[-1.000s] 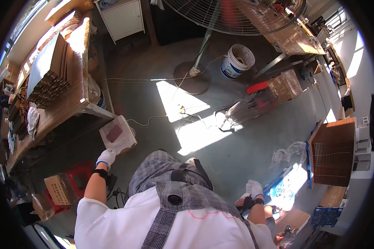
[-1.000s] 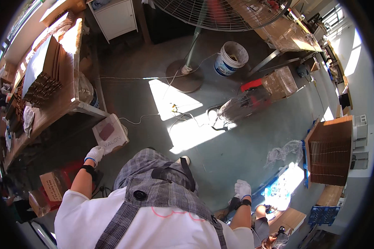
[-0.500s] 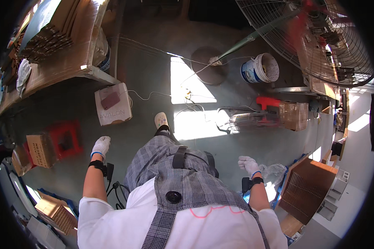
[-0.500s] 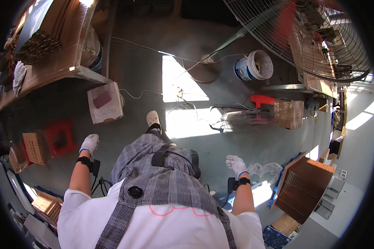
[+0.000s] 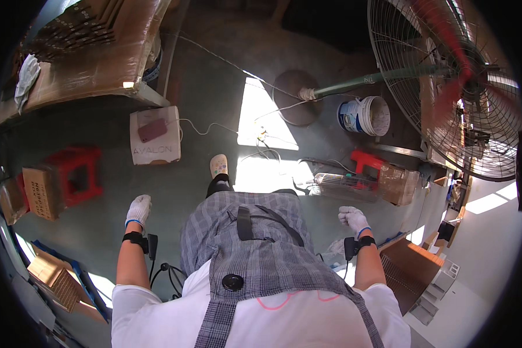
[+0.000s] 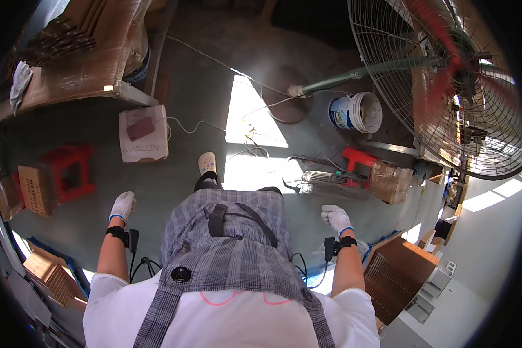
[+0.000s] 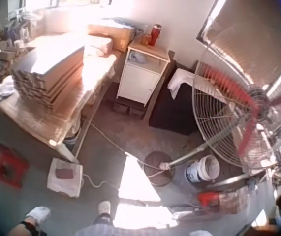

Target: Applying a dark finish or stain to the edges of wooden furniture strips using a sponge and organizing them on a workbench.

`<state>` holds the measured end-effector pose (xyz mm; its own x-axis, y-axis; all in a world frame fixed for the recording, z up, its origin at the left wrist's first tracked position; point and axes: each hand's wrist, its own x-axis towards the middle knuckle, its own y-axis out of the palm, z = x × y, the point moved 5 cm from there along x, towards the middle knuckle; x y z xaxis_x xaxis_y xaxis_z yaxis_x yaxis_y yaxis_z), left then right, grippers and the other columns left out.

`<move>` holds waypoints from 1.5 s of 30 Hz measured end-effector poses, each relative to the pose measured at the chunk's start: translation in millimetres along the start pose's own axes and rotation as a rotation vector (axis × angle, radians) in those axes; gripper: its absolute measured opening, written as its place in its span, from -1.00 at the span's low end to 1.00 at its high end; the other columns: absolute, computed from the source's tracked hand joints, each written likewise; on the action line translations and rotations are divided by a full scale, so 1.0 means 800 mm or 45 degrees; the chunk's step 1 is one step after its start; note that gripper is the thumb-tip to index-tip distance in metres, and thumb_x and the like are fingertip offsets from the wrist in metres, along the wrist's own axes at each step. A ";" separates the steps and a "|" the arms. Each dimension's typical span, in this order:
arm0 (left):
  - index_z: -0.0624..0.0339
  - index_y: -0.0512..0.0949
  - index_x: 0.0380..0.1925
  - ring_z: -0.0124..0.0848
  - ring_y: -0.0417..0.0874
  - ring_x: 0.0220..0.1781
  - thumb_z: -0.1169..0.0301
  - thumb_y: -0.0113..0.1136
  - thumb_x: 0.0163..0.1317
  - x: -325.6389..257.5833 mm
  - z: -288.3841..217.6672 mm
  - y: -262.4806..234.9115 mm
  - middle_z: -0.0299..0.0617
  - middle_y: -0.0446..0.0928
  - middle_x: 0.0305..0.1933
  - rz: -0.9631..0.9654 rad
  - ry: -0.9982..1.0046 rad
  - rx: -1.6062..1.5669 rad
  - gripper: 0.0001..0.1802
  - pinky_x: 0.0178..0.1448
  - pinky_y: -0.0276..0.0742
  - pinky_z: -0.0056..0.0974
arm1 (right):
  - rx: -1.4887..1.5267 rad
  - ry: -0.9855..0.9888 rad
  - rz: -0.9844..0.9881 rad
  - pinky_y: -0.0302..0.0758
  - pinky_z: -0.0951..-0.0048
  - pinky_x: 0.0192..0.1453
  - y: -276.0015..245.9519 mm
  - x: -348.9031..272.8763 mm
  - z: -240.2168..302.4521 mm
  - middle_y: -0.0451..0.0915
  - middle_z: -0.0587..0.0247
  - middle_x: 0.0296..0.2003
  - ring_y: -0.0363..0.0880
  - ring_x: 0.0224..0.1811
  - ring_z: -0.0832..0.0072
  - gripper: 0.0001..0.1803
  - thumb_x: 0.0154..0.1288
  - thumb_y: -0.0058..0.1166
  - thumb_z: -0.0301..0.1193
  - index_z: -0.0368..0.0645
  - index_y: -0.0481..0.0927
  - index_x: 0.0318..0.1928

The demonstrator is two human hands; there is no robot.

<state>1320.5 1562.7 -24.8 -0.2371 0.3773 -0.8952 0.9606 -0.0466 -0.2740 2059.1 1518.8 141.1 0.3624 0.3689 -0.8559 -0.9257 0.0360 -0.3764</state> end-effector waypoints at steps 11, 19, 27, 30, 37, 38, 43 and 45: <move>0.20 0.51 -0.27 -0.61 0.34 -0.57 0.18 -0.01 0.25 -0.013 0.030 0.096 -0.42 0.40 -0.54 -0.024 -0.036 -0.260 -0.69 -0.49 0.27 -0.43 | -1.623 -0.467 -0.287 0.41 0.30 0.16 -0.001 0.037 0.227 0.59 0.09 -0.08 0.51 0.05 0.18 -0.66 0.18 -0.14 -0.28 -0.12 0.63 -0.15; 0.19 0.51 -0.10 -0.60 0.38 -0.52 0.12 0.02 0.29 0.004 0.046 0.227 -0.39 0.46 -0.48 -0.201 -0.076 -0.355 -0.62 -0.45 0.32 -0.44 | -2.167 -0.613 -0.258 0.46 0.22 0.06 -0.004 0.192 0.345 0.62 0.06 -0.19 0.55 -0.07 0.14 -0.74 0.16 -0.01 -0.26 -0.08 0.64 -0.22; 0.35 0.40 0.13 -0.45 0.52 0.04 0.28 -0.03 0.38 -0.035 -0.018 0.432 -0.13 0.50 0.08 -0.194 -0.136 -0.732 -0.57 0.16 0.39 -0.40 | -3.047 -0.848 -0.285 -0.04 0.12 0.46 0.026 0.409 0.383 0.24 -0.05 0.27 0.12 0.37 0.13 -0.41 0.26 -0.18 -0.21 -0.21 0.28 0.27; 0.38 0.50 -0.03 -0.27 0.57 0.03 0.39 0.02 0.32 -0.012 -0.062 0.513 -0.01 0.54 0.01 -0.206 0.270 -0.371 -0.68 0.15 0.43 -0.32 | -3.532 -1.105 -1.034 -0.06 0.10 0.46 -0.045 0.536 0.412 0.24 -0.03 0.27 0.09 0.38 0.11 -0.48 0.31 -0.26 -0.35 -0.23 0.24 0.27; 0.41 0.41 0.09 -0.48 0.49 0.06 0.33 0.06 0.35 0.003 -0.083 0.630 -0.13 0.52 0.02 0.122 0.031 -0.924 -0.59 0.17 0.39 -0.40 | -3.185 -0.867 -0.699 0.42 -0.10 0.07 -0.009 0.565 0.467 0.47 -0.16 -0.07 0.50 0.02 0.03 -0.63 0.35 -0.26 -0.42 -0.18 0.30 0.14; 0.43 0.40 0.10 -0.47 0.46 0.10 0.33 0.07 0.34 0.001 -0.098 0.631 -0.10 0.48 0.07 0.143 0.030 -0.908 -0.57 0.20 0.37 -0.41 | -3.134 -0.743 -0.652 0.47 -0.10 -0.05 0.000 0.565 0.474 0.51 -0.12 -0.12 0.55 -0.05 0.04 -0.65 0.33 -0.24 -0.41 -0.19 0.32 0.10; 0.43 0.41 0.07 -0.37 0.53 0.04 0.28 0.06 0.35 0.046 -0.165 0.675 -0.06 0.52 0.02 0.360 0.073 -0.871 -0.56 0.13 0.43 -0.35 | -3.152 -0.714 -0.583 0.54 -0.08 -0.29 -0.020 0.578 0.485 0.60 -0.05 -0.22 0.64 -0.23 0.06 -0.73 0.25 -0.11 -0.39 -0.21 0.46 -0.07; 0.43 0.44 0.00 -0.22 0.57 -0.05 0.27 0.05 0.33 0.081 -0.187 0.702 -0.01 0.53 -0.08 0.454 0.201 -0.639 -0.59 0.04 0.48 -0.25 | -3.136 -0.805 -0.565 0.56 -0.02 -0.25 0.012 0.572 0.493 0.61 -0.05 -0.25 0.65 -0.21 0.09 -0.75 0.23 -0.10 -0.40 -0.22 0.51 -0.13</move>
<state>1866.5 1699.5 -183.8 0.0973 0.5523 -0.8279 0.9366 0.2305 0.2639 2173.5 2054.6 -114.6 -0.0594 0.7226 -0.6887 0.9176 -0.2321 -0.3226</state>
